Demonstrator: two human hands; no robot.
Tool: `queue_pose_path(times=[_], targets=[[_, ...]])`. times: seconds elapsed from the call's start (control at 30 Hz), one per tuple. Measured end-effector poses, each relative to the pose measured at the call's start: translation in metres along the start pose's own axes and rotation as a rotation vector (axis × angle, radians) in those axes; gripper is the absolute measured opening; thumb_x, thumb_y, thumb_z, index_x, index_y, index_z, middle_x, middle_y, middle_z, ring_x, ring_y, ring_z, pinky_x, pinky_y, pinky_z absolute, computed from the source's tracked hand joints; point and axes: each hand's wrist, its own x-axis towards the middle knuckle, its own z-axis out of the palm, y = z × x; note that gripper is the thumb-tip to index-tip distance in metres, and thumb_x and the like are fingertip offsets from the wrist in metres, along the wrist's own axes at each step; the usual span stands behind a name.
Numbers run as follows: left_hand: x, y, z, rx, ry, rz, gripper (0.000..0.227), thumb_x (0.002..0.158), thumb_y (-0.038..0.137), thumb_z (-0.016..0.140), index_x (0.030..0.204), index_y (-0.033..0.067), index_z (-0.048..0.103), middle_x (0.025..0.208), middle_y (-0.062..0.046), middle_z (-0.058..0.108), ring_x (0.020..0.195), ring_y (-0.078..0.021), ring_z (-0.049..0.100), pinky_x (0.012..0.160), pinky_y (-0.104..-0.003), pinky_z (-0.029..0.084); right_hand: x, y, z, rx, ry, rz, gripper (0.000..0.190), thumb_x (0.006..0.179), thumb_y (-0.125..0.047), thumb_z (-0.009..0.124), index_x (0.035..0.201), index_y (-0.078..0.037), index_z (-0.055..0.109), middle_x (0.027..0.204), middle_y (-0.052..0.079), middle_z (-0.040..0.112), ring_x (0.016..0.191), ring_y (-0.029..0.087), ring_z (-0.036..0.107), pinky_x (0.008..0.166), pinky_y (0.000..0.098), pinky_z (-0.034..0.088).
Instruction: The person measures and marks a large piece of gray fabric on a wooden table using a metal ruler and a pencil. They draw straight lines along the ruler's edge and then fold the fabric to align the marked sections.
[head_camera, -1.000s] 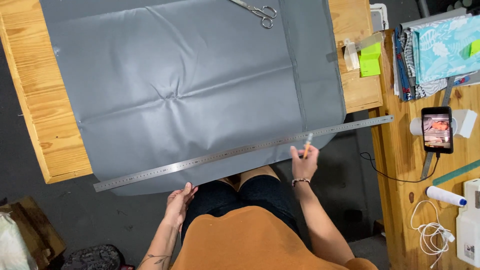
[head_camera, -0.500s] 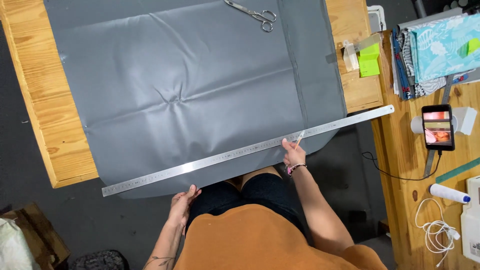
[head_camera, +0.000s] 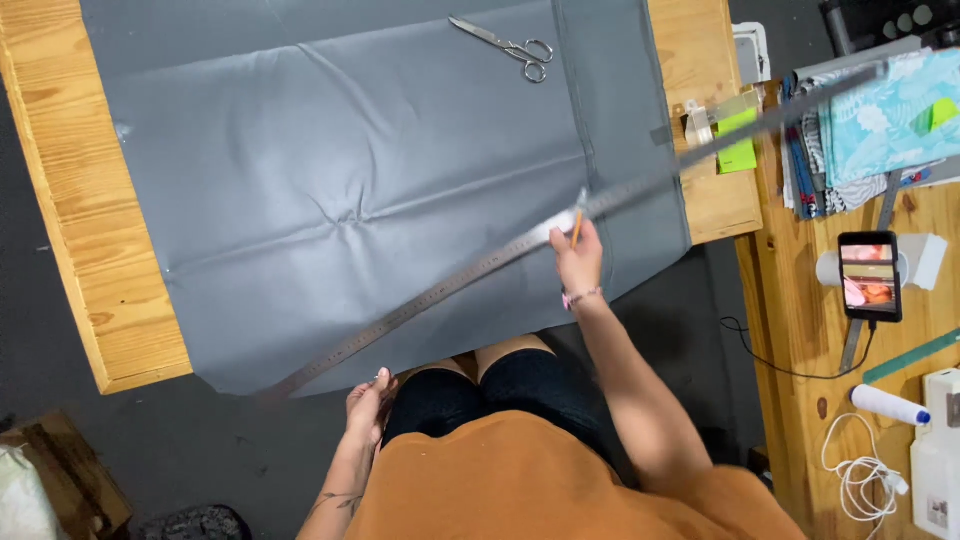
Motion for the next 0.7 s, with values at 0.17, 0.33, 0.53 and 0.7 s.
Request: queue_pose_path(times=[0.17,0.33,0.53,0.7], targets=[[0.038,-0.019,-0.002,0.137,0.172,0.082,0.037,0.084,0.033,0.086,0.089,0.0015,0.066,0.083,-0.021,0.074,0.082,-0.0328,0.074,0.068,-0.045,0.059,0.081,0.006,0.023,-0.051,-0.057,-0.175,0.023,0.088,-0.014,0.079,0.098,-0.008,0.058,0.080,0.003,0.065,0.073,0.012,0.066,0.068,0.0260,0.055],[-0.038,0.039,0.066,0.335,0.301,-0.047,0.079,0.079,0.040,0.083,0.137,-0.0046,0.053,0.144,-0.027,0.049,0.133,-0.0368,0.048,0.103,-0.052,0.046,0.157,0.058,0.025,-0.180,-0.079,-0.081,0.028,0.084,-0.028,0.082,0.091,-0.015,0.058,0.062,0.005,0.061,0.048,0.012,0.053,0.043,0.0251,0.044],[-0.032,0.051,0.085,-0.284,0.337,-0.044,0.078,0.091,0.031,0.066,0.151,-0.0010,0.028,0.158,-0.024,0.023,0.143,-0.0394,0.029,0.110,-0.059,0.034,0.152,0.011,0.016,-0.529,-0.172,0.066,0.036,0.072,-0.052,0.087,0.082,-0.022,0.070,0.071,-0.001,0.073,0.077,0.017,0.069,0.069,0.0284,0.050],[-0.003,0.050,0.086,-1.012,0.397,-0.030,0.075,0.096,0.030,0.055,0.154,0.0076,0.012,0.161,-0.016,0.007,0.147,-0.0379,0.017,0.114,-0.063,0.025,0.143,-0.067,0.015,-0.820,-0.336,0.132,0.038,0.070,-0.060,0.081,0.079,-0.023,0.077,0.070,-0.005,0.076,0.089,0.019,0.075,0.083,0.0290,0.053]])
